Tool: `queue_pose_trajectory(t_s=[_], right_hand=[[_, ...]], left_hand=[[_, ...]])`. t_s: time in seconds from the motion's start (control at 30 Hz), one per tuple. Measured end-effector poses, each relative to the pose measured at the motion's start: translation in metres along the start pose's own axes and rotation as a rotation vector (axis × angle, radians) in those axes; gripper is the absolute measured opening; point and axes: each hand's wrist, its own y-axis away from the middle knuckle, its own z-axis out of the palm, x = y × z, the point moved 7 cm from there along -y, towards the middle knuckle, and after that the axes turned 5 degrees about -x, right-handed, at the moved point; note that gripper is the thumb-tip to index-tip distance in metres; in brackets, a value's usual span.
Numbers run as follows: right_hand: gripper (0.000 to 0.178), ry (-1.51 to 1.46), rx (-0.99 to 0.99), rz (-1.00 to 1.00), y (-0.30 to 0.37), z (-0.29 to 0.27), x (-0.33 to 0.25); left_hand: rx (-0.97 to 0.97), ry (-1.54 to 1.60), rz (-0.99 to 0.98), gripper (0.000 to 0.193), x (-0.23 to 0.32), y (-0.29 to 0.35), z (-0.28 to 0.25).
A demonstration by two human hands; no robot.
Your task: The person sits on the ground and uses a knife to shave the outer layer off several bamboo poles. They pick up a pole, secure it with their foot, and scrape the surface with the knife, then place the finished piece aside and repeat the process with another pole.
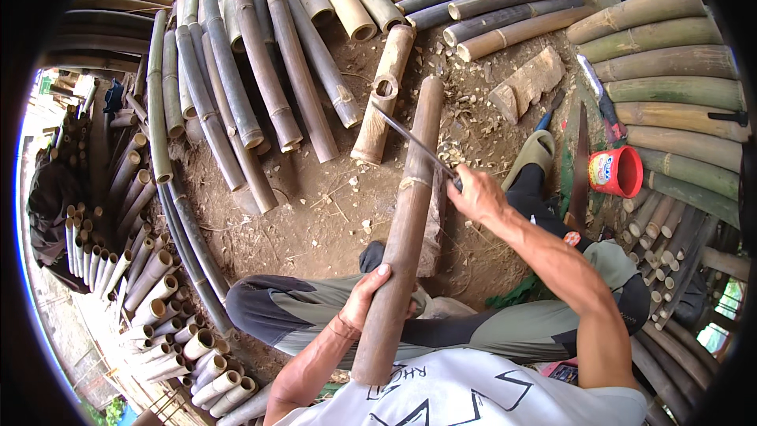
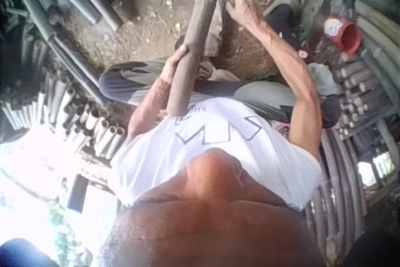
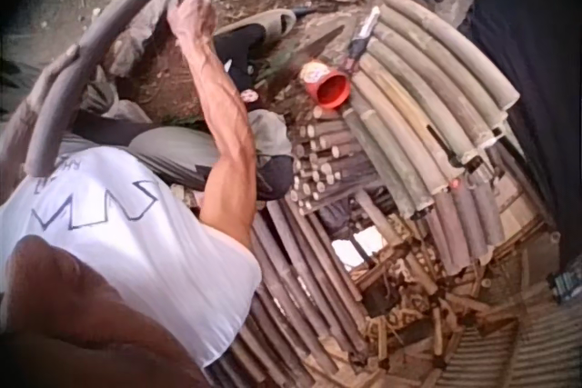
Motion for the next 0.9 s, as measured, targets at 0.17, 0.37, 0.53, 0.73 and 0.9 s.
queue_pose_trajectory(t_s=[0.17,0.37,0.53,0.73,0.9], right_hand=[[0.020,-0.069,0.126,-0.521,0.030,-0.007,-0.060],[0.020,-0.077,0.151,-0.668,0.044,-0.006,-0.067],[0.021,-0.072,-0.121,-0.067,0.006,0.014,-0.004],[0.017,-0.032,0.022,-0.185,0.000,0.008,-0.017],[0.020,-0.035,0.142,-0.682,0.038,0.004,-0.071]], left_hand=[[-0.052,0.155,-0.040,0.070,-0.005,-0.001,-0.007],[-0.109,0.253,-0.082,0.073,-0.005,-0.006,0.001],[-0.126,0.141,-0.044,0.076,0.002,-0.011,-0.002],[-0.060,0.058,-0.005,0.073,0.002,0.002,-0.007],[-0.045,0.208,-0.023,0.071,0.002,0.001,0.000]])
